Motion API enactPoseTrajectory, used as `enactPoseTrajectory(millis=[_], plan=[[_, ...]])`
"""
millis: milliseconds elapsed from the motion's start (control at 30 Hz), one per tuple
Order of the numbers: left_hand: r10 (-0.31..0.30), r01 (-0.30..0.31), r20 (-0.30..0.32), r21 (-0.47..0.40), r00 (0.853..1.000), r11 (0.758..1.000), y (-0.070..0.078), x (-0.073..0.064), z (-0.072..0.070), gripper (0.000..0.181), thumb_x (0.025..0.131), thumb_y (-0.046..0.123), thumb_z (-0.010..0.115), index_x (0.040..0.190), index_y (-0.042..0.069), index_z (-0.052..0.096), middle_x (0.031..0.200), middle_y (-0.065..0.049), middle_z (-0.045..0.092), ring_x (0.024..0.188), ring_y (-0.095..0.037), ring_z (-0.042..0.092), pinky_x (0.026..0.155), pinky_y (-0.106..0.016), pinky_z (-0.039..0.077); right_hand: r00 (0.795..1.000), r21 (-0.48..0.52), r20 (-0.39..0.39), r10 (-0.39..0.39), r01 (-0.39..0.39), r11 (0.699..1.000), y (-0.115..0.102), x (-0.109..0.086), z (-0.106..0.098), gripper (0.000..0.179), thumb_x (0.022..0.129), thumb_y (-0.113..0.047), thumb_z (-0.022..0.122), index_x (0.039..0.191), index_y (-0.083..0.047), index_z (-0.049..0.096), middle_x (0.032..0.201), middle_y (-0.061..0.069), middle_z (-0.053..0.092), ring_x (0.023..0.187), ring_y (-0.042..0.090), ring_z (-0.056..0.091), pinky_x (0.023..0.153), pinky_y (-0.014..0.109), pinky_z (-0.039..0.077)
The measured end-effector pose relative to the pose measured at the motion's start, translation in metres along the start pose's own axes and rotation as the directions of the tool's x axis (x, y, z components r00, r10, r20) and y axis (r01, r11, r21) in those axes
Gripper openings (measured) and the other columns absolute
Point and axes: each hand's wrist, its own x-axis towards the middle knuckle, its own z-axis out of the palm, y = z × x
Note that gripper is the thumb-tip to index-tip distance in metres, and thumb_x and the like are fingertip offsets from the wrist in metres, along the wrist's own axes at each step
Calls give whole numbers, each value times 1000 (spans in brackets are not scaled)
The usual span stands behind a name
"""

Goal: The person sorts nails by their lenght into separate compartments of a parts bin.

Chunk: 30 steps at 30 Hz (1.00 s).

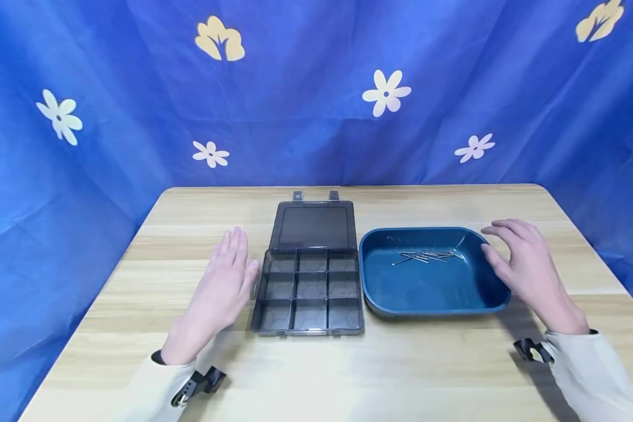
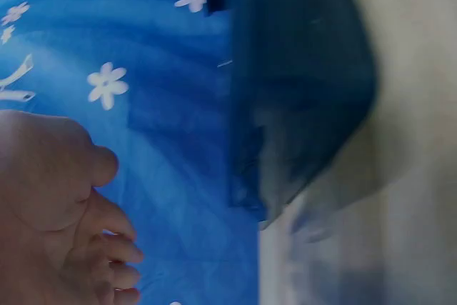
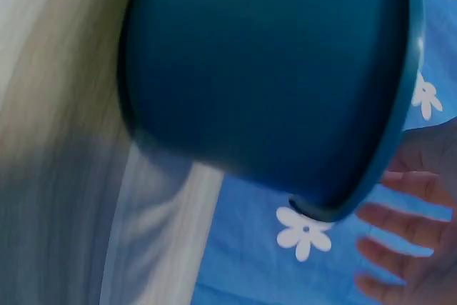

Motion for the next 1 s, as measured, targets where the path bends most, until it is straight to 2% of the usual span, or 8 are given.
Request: enactPoseTrajectory(millis=[67,233,467,533,600,733,867,1000], plan=[[-1,1,14,4,1000,1000,0,-2,5,63,107,30,25,148,-15,9,155,-31,5,144,-44,2,117,-54,6,999,-3,30,-13,13,1000,-5,4,2,23,75,4,71,98,4,69,100,22,66,99,42,57,88,52,42],[0,-1,32,3,999,1000,2,-4,20,62,107,30,26,147,-15,13,155,-32,8,144,-44,4,116,-55,8,983,-43,182,-4,12,999,-17,11,9,14,80,2,70,93,-1,70,91,15,70,84,32,66,72,49,51],[37,-37,36,6,999,999,8,-3,39,59,106,26,32,146,-16,20,154,-32,14,144,-43,10,115,-55,15,949,-52,313,-29,47,998,-29,18,22,10,81,0,69,90,-2,71,85,8,70,71,22,64,61,42,52],[35,-35,30,12,999,999,9,-2,41,59,106,26,33,146,-16,20,155,-31,13,144,-43,10,115,-55,15,928,-63,372,-15,41,997,-35,21,25,12,82,-2,69,94,-2,71,87,9,70,73,22,64,61,42,52],[31,-32,26,31,999,999,9,0,43,60,106,26,32,146,-15,19,155,-30,11,144,-43,9,115,-55,15,898,-81,440,-6,46,996,-41,25,26,15,84,-4,70,99,-1,71,91,10,70,75,23,65,61,43,53],[24,-25,24,66,999,997,7,3,45,60,105,25,32,147,-15,17,156,-30,9,144,-43,7,115,-55,14,843,-92,537,-27,91,992,-53,33,30,18,84,-7,71,101,-1,70,91,10,70,73,21,63,60,41,54],[27,-27,2,56,1000,998,4,3,46,56,103,16,34,146,-15,19,155,-31,10,144,-44,8,115,-55,15,827,-75,555,-90,158,985,-58,41,36,8,83,-4,71,90,-5,69,77,4,65,64,15,57,55,34,49],[51,-50,-35,41,998,998,0,4,48,54,99,8,37,145,-16,22,154,-32,12,143,-46,11,115,-56,17,808,-62,572,-144,217,974,-61,47,41,12,81,2,69,79,-9,65,66,-2,57,56,12,48,47,28,40]])
